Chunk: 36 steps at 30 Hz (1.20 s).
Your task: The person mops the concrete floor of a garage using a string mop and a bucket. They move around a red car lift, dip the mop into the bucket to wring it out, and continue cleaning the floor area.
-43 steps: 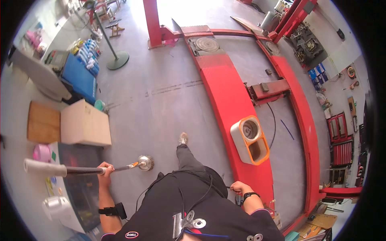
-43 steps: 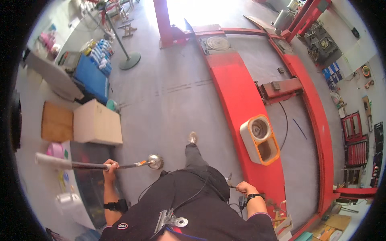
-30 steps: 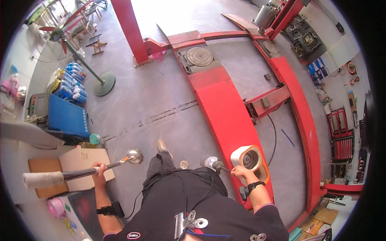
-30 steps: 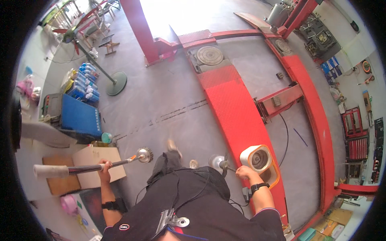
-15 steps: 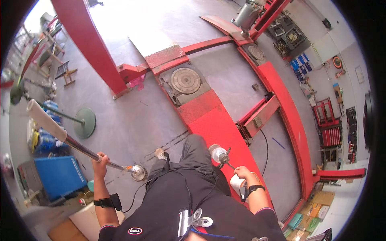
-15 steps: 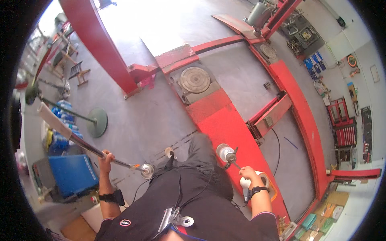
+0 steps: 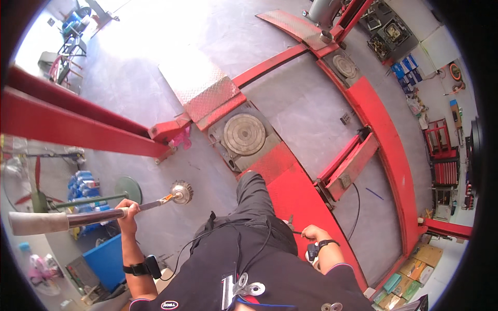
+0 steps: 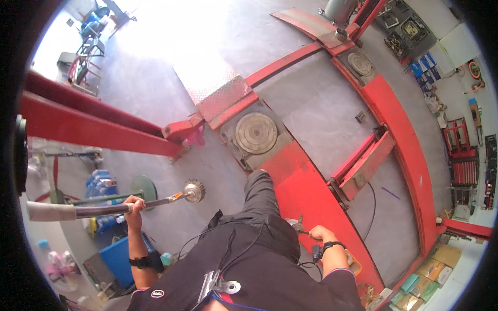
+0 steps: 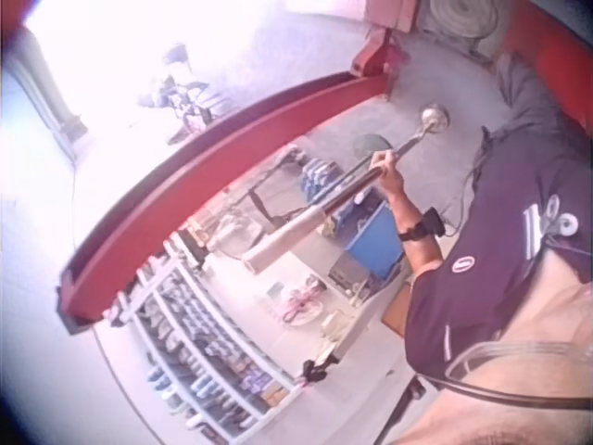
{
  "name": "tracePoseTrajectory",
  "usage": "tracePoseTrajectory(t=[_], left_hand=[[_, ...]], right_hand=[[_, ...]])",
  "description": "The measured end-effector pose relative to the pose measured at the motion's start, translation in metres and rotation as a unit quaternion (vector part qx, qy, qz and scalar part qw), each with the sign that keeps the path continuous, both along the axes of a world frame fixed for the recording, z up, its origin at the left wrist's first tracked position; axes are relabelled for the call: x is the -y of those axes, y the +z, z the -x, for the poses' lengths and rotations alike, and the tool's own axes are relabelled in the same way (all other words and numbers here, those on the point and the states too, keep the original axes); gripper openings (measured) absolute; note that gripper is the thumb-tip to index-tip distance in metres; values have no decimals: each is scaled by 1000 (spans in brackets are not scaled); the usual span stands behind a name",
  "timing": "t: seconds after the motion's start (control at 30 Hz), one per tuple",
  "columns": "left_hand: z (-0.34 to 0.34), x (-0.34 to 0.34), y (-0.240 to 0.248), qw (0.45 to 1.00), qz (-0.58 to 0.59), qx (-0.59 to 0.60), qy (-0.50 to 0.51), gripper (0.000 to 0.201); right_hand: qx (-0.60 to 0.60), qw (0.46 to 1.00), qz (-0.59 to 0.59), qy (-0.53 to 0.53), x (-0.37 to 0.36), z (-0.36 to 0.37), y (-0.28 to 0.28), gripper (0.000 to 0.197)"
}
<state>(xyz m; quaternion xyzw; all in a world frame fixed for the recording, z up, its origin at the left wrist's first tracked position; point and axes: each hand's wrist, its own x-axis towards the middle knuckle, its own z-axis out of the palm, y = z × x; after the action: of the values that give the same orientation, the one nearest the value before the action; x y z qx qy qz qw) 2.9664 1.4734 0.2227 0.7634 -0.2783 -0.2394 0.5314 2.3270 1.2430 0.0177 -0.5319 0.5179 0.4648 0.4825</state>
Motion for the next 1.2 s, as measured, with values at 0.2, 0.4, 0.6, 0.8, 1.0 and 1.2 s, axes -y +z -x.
tracePoseTrajectory(t=[0.2, 0.4, 0.6, 0.8, 1.0, 1.2], left_hand=[[-41, 105, 69, 1000, -14, 13, 4, 15], [-96, 165, 57, 1000, -19, -16, 14, 14], [-173, 253, 3, 996, -81, -41, 5, 11], [-257, 378, -4, 987, -110, -117, 2, 12], [-349, 470, 22, 982, -113, -149, 33, 12], [-416, 551, 40, 988, -46, -132, 64, 12]], right_hand=[[42, 994, 36, -97, 105, -29, 49, 18], [115, 984, 132, -19, 182, -61, 49, 19], [27, 940, 199, -278, 285, -143, 83, 18], [-67, 937, 258, -225, 388, -236, 132, 16], [-87, 945, 262, -173, 518, -308, 163, 16], [71, 978, 195, 14, 600, -357, 120, 17]])
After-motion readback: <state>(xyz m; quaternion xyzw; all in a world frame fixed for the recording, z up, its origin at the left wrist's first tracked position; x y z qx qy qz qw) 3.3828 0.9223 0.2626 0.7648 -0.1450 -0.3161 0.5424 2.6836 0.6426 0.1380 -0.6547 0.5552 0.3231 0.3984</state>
